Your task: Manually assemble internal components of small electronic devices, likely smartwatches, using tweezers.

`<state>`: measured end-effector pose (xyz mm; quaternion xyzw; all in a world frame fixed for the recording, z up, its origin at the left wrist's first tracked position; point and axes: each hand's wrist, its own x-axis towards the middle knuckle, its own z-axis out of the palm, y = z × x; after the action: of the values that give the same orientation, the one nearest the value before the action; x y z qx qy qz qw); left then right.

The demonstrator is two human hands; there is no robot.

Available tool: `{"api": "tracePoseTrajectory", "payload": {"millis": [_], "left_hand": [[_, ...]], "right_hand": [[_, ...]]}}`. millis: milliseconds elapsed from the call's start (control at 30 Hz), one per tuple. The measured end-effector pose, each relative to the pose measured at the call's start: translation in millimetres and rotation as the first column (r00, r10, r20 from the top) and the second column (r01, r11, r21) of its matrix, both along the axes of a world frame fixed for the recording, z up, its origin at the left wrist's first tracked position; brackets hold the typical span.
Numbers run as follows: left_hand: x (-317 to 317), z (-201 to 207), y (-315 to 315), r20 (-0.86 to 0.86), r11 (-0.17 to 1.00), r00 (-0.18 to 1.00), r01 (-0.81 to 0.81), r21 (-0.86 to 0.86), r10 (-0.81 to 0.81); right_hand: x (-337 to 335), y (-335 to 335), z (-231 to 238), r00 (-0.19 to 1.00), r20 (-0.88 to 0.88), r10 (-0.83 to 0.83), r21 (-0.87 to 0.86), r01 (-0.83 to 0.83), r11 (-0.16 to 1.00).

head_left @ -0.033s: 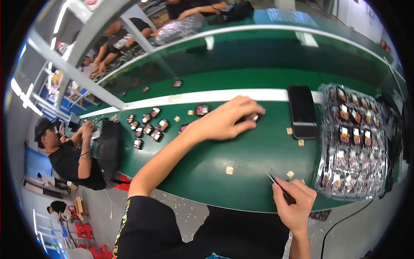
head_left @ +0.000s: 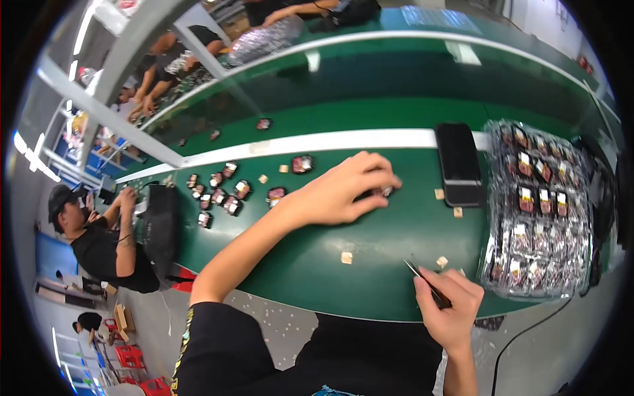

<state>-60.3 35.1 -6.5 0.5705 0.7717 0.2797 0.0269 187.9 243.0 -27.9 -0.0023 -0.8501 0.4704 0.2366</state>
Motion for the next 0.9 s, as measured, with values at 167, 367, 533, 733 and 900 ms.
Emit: {"api": "tracePoseTrajectory", "payload": {"millis": [167,367,533,733,900], "left_hand": [[49,9,-20,-0.19,0.989,0.976,-0.127,-0.082,0.109],[44,2,-43,0.05,0.997,0.998,-0.043,-0.067,0.047],[47,-6,-45,0.141,0.998,0.989,-0.034,-0.05,0.041],[59,-8,-42,0.208,1.0,0.978,0.018,-0.011,-0.015],[55,-10,-40,0.229,0.999,0.973,0.023,-0.03,-0.015]], "right_hand": [[-9,1,5,0.999,0.027,0.045,0.008,-0.045,0.999],[-13,2,6,0.997,0.055,0.055,0.014,-0.056,0.998],[-18,1,8,0.992,0.091,0.092,-0.034,-0.09,0.995],[-38,-1,12,0.975,0.117,0.189,-0.18,-0.166,0.97],[-50,-5,2,0.976,0.123,0.178,-0.074,-0.17,0.983]]}}
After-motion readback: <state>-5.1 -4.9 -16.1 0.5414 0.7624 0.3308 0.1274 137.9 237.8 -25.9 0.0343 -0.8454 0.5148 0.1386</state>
